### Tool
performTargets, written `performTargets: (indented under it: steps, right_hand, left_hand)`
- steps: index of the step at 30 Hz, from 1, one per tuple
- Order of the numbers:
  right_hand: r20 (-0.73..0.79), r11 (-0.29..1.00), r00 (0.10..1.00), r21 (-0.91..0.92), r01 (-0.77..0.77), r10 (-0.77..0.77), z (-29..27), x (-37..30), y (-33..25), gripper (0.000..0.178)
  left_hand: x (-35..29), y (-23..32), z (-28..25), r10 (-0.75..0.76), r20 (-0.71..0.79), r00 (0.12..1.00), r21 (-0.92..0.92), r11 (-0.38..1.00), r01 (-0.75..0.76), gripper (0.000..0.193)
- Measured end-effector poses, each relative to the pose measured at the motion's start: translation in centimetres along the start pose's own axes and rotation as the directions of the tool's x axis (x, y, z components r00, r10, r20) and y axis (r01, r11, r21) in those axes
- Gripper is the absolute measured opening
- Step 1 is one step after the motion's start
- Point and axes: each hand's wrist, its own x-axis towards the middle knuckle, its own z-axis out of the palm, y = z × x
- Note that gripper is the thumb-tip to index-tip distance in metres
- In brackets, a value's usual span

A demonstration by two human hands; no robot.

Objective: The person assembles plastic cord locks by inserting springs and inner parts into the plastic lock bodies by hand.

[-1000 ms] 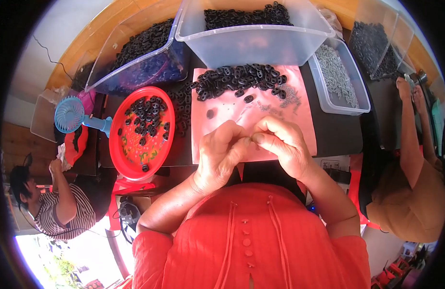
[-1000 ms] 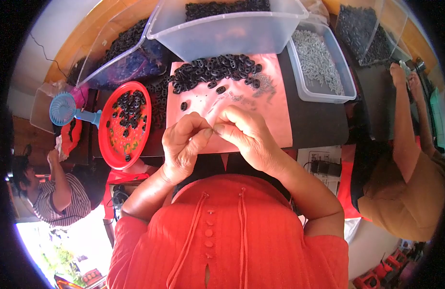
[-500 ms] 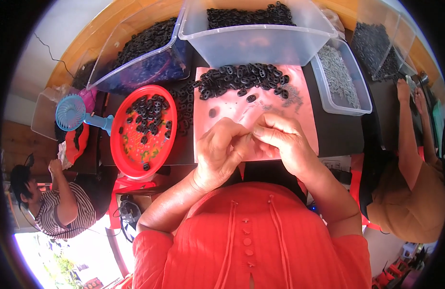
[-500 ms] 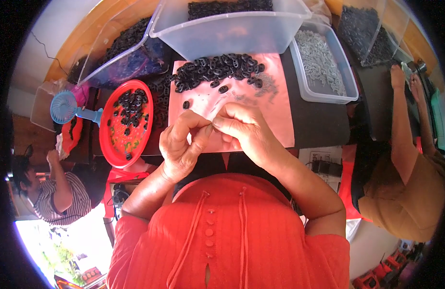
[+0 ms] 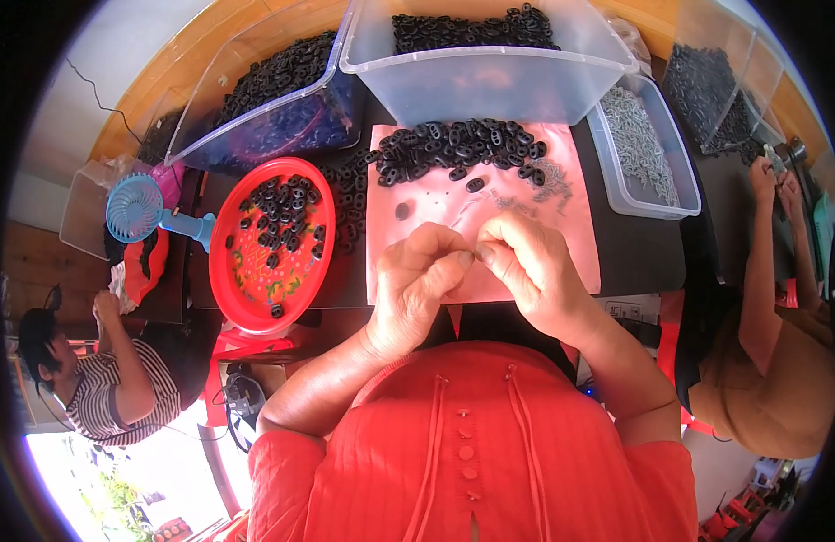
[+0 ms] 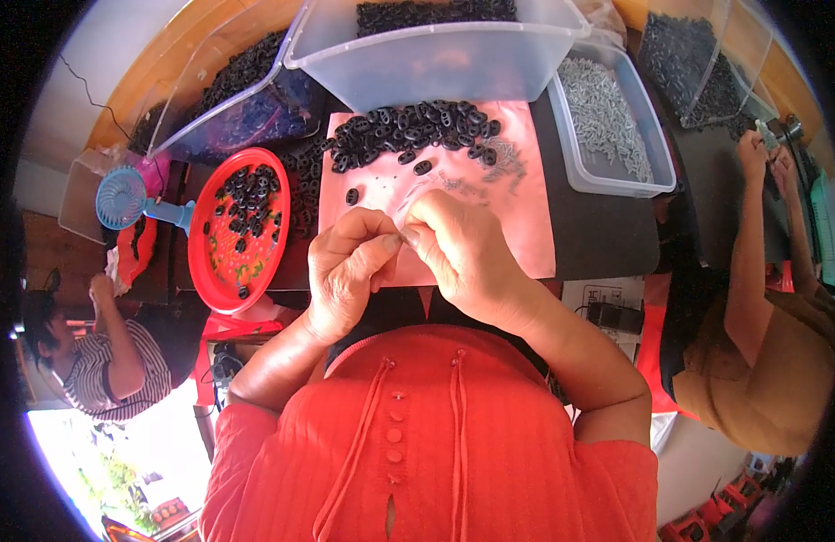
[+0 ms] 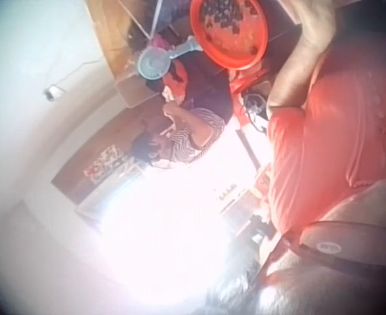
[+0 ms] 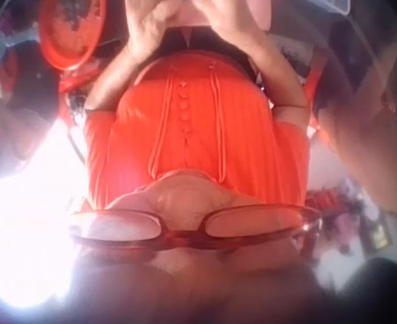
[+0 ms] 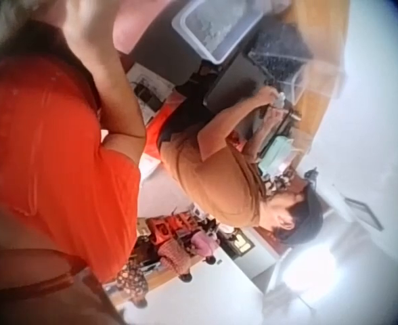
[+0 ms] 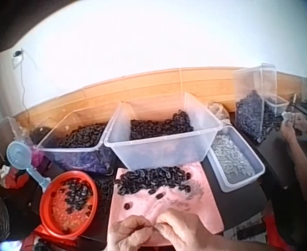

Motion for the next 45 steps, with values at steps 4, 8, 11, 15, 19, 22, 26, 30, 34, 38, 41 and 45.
performTargets:
  steps: [4,8,11,15,19,22,26,30,34,38,41,45]
  right_hand:
    - [0.016,0.987,0.995,-0.123,0.103,-0.101,-0.2,0.0,0.1,0.004]
    - [0.018,0.999,1.000,-0.031,0.017,-0.016,-0.3,-0.1,0.0,0.005]
    - [0.002,0.998,1.000,-0.065,0.011,-0.011,-0.3,-0.3,-0.2,0.006]
    - [-0.026,0.981,0.988,0.124,-0.147,0.151,-0.1,-0.6,0.0,0.008]
    - [0.069,0.870,0.933,0.344,-0.354,0.353,-0.1,-0.3,-0.7,0.013]
    - [0.099,0.848,0.926,0.375,-0.373,0.364,0.0,-0.4,-0.5,0.013]
    - [0.072,0.939,0.964,0.217,-0.266,0.256,0.3,-0.5,-0.3,0.012]
    - [0.013,0.997,0.998,0.034,-0.064,0.064,0.3,-0.5,0.3,0.009]
    - [0.011,0.989,0.993,-0.087,0.117,-0.116,0.3,-0.1,0.8,0.006]
    - [0.016,0.937,0.964,-0.232,0.261,-0.264,0.1,-0.1,1.2,0.011]
    - [0.019,0.928,0.958,-0.243,0.281,-0.285,0.0,-0.1,1.0,0.011]
    - [0.031,0.971,0.977,-0.105,0.215,-0.213,-0.3,-0.2,0.8,0.008]
  left_hand:
    - [0.1,0.0,0.1,-0.102,0.025,0.994,-0.159,0.982,0.105,0.014]
    - [0.2,-0.1,0.1,-0.146,0.025,0.989,-0.165,0.975,0.148,0.015]
    - [0.1,-0.5,-0.2,-0.183,0.060,0.981,-0.240,0.952,0.193,0.010]
    - [-0.1,-1.1,0.6,0.085,-0.072,0.994,-0.002,0.996,-0.085,0.007]
    - [0.4,-1.0,-0.2,0.422,0.029,0.906,0.325,0.853,-0.408,0.012]
    - [0.6,-0.9,-0.7,0.499,0.102,0.861,0.439,0.753,-0.489,0.012]
    - [0.1,-1.0,-0.5,0.343,0.039,0.939,0.322,0.885,-0.337,0.008]
    - [-0.3,-1.1,-0.6,0.117,0.027,0.993,0.152,0.981,-0.120,0.009]
    - [-0.3,-0.9,-0.2,0.077,-0.007,0.997,0.086,0.993,-0.076,0.010]
    - [-0.1,0.0,-0.1,-0.167,0.005,0.986,-0.150,0.975,0.166,0.014]
    - [-0.1,-0.2,-0.5,-0.224,0.056,0.973,-0.219,0.948,0.230,0.012]
    - [0.0,0.1,0.0,-0.150,0.026,0.988,-0.162,0.975,0.152,0.010]
